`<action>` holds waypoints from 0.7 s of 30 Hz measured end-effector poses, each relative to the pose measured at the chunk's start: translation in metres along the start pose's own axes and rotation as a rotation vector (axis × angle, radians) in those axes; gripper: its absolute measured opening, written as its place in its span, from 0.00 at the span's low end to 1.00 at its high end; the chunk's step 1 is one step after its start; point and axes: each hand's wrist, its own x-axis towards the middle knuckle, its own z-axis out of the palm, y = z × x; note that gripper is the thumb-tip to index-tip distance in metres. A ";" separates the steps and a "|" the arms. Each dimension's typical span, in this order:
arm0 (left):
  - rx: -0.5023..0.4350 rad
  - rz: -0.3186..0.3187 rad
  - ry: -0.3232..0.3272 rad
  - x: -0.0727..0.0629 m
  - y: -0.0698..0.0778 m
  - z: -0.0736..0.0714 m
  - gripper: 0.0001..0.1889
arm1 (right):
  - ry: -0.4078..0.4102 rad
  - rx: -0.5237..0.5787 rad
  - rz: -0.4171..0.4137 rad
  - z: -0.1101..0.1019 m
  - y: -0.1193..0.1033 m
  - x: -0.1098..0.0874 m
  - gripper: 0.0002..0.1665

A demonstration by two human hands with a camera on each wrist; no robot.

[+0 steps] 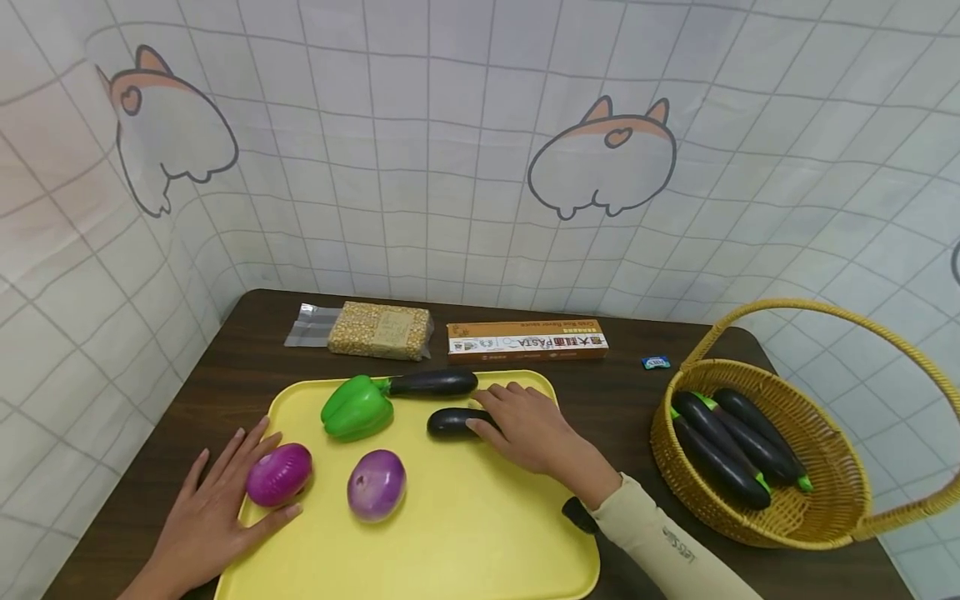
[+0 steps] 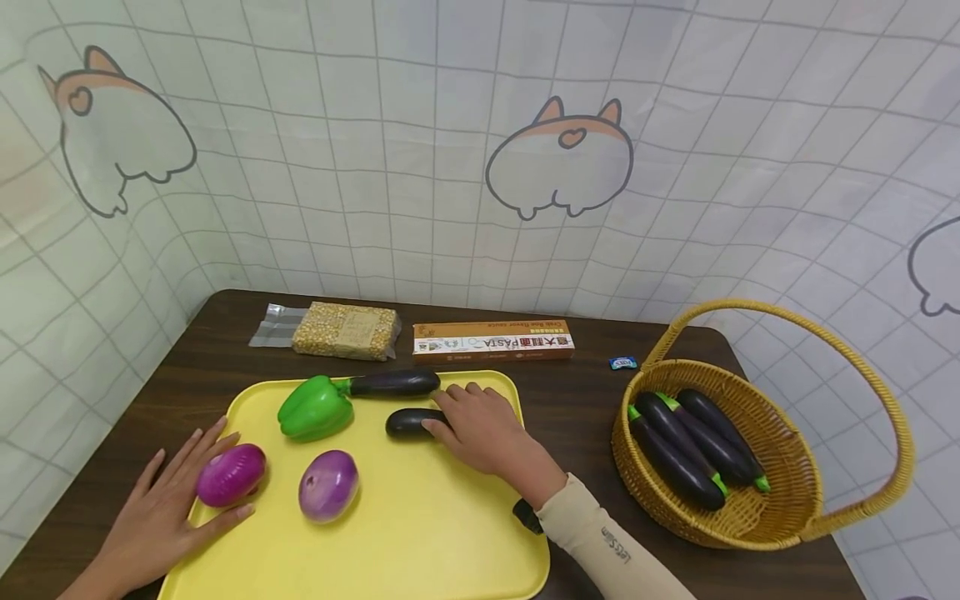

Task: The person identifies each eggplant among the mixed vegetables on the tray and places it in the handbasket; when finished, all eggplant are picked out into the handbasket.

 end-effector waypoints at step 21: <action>0.001 0.005 0.004 0.001 0.001 -0.001 0.51 | -0.008 -0.038 -0.112 0.026 -0.024 0.007 0.29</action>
